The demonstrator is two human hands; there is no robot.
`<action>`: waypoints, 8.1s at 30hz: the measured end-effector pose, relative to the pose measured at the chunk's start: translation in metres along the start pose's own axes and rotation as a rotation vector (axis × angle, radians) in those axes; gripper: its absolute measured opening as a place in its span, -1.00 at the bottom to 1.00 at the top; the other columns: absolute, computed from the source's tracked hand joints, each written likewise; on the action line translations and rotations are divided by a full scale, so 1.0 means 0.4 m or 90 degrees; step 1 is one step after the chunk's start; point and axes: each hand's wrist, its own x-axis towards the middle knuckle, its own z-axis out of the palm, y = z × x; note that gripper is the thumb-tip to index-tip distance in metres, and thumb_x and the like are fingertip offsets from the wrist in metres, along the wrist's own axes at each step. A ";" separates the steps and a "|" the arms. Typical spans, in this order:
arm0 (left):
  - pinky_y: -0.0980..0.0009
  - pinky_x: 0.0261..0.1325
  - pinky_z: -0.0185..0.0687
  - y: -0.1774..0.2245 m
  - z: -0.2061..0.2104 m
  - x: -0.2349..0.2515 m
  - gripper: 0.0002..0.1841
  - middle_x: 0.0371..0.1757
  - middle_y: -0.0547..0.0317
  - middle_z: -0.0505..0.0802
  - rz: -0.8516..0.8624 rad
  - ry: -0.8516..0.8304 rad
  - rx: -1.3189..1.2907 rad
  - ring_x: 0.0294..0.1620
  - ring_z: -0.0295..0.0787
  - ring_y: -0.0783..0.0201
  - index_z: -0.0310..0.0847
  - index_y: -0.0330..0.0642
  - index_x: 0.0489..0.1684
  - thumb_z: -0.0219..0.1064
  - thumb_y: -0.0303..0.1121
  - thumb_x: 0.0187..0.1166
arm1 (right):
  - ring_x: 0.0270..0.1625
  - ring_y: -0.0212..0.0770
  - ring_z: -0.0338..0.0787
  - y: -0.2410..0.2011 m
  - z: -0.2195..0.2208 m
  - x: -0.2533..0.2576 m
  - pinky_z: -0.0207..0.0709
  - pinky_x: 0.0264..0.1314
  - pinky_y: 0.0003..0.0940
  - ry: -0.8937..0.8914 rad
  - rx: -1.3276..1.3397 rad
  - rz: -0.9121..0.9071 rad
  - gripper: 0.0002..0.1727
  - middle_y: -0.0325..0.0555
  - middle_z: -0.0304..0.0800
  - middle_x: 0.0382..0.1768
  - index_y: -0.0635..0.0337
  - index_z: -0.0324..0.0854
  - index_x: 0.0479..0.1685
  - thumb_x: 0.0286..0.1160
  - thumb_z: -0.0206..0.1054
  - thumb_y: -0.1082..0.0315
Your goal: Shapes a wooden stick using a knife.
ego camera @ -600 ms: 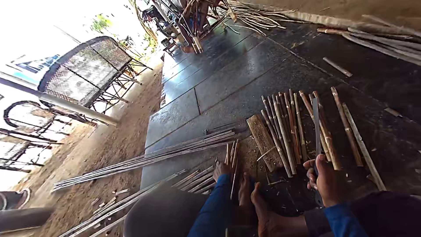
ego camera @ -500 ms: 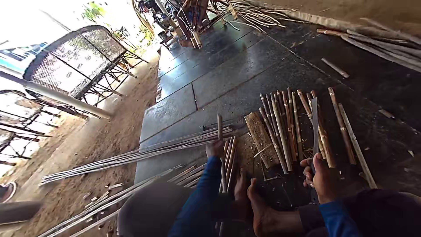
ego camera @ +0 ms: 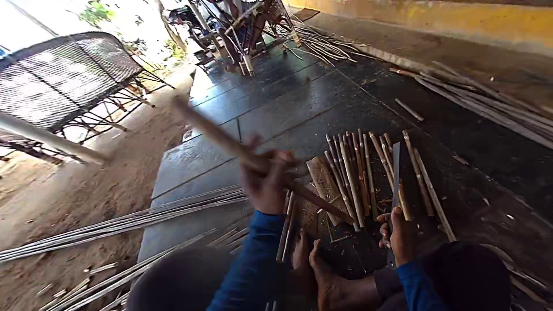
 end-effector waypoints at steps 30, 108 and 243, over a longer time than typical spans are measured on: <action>0.39 0.25 0.73 0.076 -0.071 -0.127 -0.81 0.10 0.20 0.75 0.360 -0.355 0.397 0.16 0.74 0.32 0.84 0.01 -0.02 0.57 -0.37 0.47 | -0.05 0.11 0.87 0.188 0.121 -0.024 0.67 0.05 0.25 -0.121 -0.623 0.069 -0.19 0.08 0.84 -0.24 0.16 0.74 -0.01 0.83 -0.35 -0.27; 0.16 0.19 0.83 0.079 -0.091 -0.063 -0.91 -0.02 0.09 0.94 0.220 -0.396 0.378 0.07 0.90 0.11 0.82 -0.14 -0.14 0.49 -0.41 0.49 | -0.50 -0.19 0.70 0.243 0.116 0.046 0.60 -0.48 -0.09 -0.042 -0.589 -0.175 -0.17 -0.21 0.61 -0.60 0.05 0.60 -0.34 0.78 -0.48 -0.33; -0.02 0.25 0.85 0.022 -0.200 0.012 -0.73 0.20 0.02 0.87 0.143 -0.412 0.247 0.18 0.86 -0.11 0.76 0.02 0.09 0.39 -0.55 0.54 | -0.12 0.12 0.87 0.435 0.050 0.109 0.66 -0.07 0.32 0.052 -0.642 0.270 -0.04 0.07 0.83 -0.33 0.11 0.76 -0.22 0.73 -0.48 -0.42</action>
